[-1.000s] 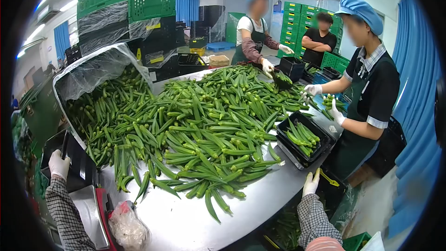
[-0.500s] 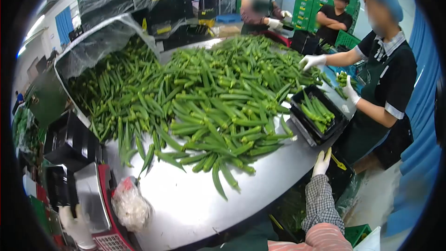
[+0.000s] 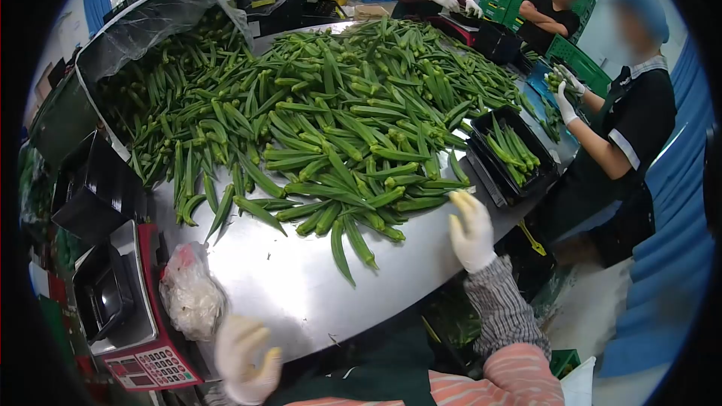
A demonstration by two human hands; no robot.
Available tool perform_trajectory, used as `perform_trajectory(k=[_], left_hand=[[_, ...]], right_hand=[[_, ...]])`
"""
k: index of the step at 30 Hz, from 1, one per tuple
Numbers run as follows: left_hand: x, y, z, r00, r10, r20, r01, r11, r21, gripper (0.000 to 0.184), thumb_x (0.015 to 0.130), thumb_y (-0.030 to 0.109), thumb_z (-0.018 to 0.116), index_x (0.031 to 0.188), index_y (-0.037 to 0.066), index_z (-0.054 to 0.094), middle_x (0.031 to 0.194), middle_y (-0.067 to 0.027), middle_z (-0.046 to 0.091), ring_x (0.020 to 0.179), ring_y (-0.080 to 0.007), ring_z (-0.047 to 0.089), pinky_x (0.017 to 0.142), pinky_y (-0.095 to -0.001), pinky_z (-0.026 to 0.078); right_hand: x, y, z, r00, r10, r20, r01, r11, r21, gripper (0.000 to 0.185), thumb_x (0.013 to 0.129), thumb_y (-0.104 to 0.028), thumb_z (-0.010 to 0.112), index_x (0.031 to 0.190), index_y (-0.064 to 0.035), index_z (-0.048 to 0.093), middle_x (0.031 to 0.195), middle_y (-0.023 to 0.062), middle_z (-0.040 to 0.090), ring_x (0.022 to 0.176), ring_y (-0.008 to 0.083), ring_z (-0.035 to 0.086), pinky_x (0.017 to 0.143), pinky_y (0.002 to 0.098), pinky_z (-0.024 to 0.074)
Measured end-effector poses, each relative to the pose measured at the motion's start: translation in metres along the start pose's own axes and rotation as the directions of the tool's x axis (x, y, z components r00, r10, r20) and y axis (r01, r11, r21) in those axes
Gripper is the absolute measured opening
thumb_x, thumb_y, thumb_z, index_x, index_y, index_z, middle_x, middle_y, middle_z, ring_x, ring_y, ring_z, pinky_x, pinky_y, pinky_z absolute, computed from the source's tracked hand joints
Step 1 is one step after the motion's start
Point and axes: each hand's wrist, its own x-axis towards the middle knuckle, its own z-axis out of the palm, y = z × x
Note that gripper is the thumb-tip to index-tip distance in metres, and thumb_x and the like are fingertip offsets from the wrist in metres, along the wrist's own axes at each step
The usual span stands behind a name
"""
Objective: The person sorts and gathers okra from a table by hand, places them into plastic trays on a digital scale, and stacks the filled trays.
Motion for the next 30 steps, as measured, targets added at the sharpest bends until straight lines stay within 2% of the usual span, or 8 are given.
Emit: perform_trajectory(k=[3, 8, 11, 16, 20, 23, 26, 30], left_hand=[[0.0, 0.001, 0.045, 0.998, -0.049, 0.042, 0.057, 0.975, -0.216, 0.027, 0.067, 0.004, 0.068, 0.094, 0.001, 0.061, 0.095, -0.0145, 0.063, 0.089, -0.0309, 0.06, 0.085, -0.0408, 0.046], [-0.007, 0.003, 0.064, 0.915, -0.3, 0.27, 0.399, 0.775, -0.491, 0.019, 0.077, 0.004, 0.064, 0.095, 0.0, 0.063, 0.097, -0.0136, 0.064, 0.092, -0.0257, 0.061, 0.086, -0.0334, 0.046], [-0.006, 0.001, 0.068, 0.718, -0.513, 0.471, 0.667, 0.311, -0.677, 0.016, 0.086, 0.008, 0.057, 0.094, -0.004, 0.064, 0.096, -0.0127, 0.065, 0.094, -0.0233, 0.061, 0.088, -0.0314, 0.045], [-0.001, -0.013, 0.099, 0.652, -0.294, 0.699, 0.503, -0.522, -0.689, 0.045, 0.095, 0.028, 0.046, 0.126, -0.004, 0.041, 0.114, -0.0166, 0.056, 0.096, -0.0257, 0.059, 0.085, -0.0374, 0.049], [0.001, -0.018, 0.109, 0.694, -0.153, 0.703, 0.57, -0.479, -0.667, 0.044, 0.092, 0.025, 0.052, 0.124, -0.003, 0.042, 0.109, -0.0132, 0.056, 0.096, -0.0229, 0.059, 0.085, -0.036, 0.049], [0.003, -0.017, 0.102, 0.671, -0.338, 0.66, 0.515, -0.429, -0.743, 0.043, 0.091, 0.018, 0.054, 0.126, -0.001, 0.04, 0.109, -0.0127, 0.056, 0.097, -0.022, 0.058, 0.085, -0.035, 0.049], [0.003, -0.018, 0.098, 0.651, -0.43, 0.625, 0.432, -0.467, -0.772, 0.044, 0.089, 0.01, 0.056, 0.128, 0.002, 0.04, 0.111, -0.0135, 0.056, 0.102, -0.0232, 0.057, 0.088, -0.0353, 0.049], [0.002, -0.02, 0.102, 0.64, -0.486, 0.595, 0.387, -0.465, -0.796, 0.044, 0.086, 0.005, 0.058, 0.127, 0.002, 0.042, 0.113, -0.0137, 0.056, 0.104, -0.0226, 0.057, 0.09, -0.0348, 0.049]], right_hand=[[0.036, -0.007, 0.041, 0.979, -0.17, 0.111, 0.172, 0.985, -0.002, 0.035, 0.077, -0.006, 0.059, 0.112, -0.0058, 0.057, 0.108, 0.0127, 0.058, 0.097, 0.0311, 0.055, 0.085, 0.0399, 0.0449], [0.073, -0.006, 0.069, 0.936, -0.022, 0.351, 0.104, 0.97, -0.218, 0.028, 0.08, -0.013, 0.057, 0.107, -0.0074, 0.057, 0.094, 0.0119, 0.058, 0.086, 0.0302, 0.058, 0.075, 0.0409, 0.048], [0.07, -0.029, 0.051, 0.948, -0.227, 0.225, 0.237, 0.971, -0.02, 0.023, 0.077, -0.01, 0.058, 0.1, -0.007, 0.058, 0.091, 0.0105, 0.059, 0.081, 0.0276, 0.059, 0.072, 0.0404, 0.0476], [0.026, -0.12, 0.019, 0.748, -0.61, 0.261, 0.566, 0.792, 0.23, 0.034, 0.069, -0.006, 0.059, 0.102, -0.0078, 0.059, 0.095, 0.0092, 0.06, 0.078, 0.0258, 0.059, 0.066, 0.0367, 0.0478], [0.005, -0.143, 0.026, 0.712, -0.661, 0.238, 0.549, 0.735, 0.399, 0.04, 0.067, -0.01, 0.061, 0.107, -0.0077, 0.055, 0.094, 0.0099, 0.058, 0.077, 0.0262, 0.058, 0.065, 0.0373, 0.0471], [0.028, -0.119, 0.045, 0.855, -0.503, 0.124, 0.414, 0.808, 0.419, 0.027, 0.073, 0.001, 0.055, 0.099, 0.0, 0.059, 0.1, 0.0149, 0.059, 0.073, 0.0318, 0.058, 0.062, 0.0394, 0.0472], [0.037, -0.089, 0.057, 0.907, -0.379, 0.185, 0.39, 0.921, -0.024, 0.045, 0.072, -0.004, 0.06, 0.116, -0.003, 0.055, 0.113, 0.0133, 0.054, 0.105, 0.0307, 0.047, 0.091, 0.0427, 0.0364], [0.04, -0.063, 0.079, 0.909, -0.343, 0.236, 0.377, 0.919, -0.116, 0.04, 0.075, -0.013, 0.064, 0.114, -0.0048, 0.057, 0.108, 0.0119, 0.056, 0.102, 0.0315, 0.05, 0.09, 0.0417, 0.0376]])
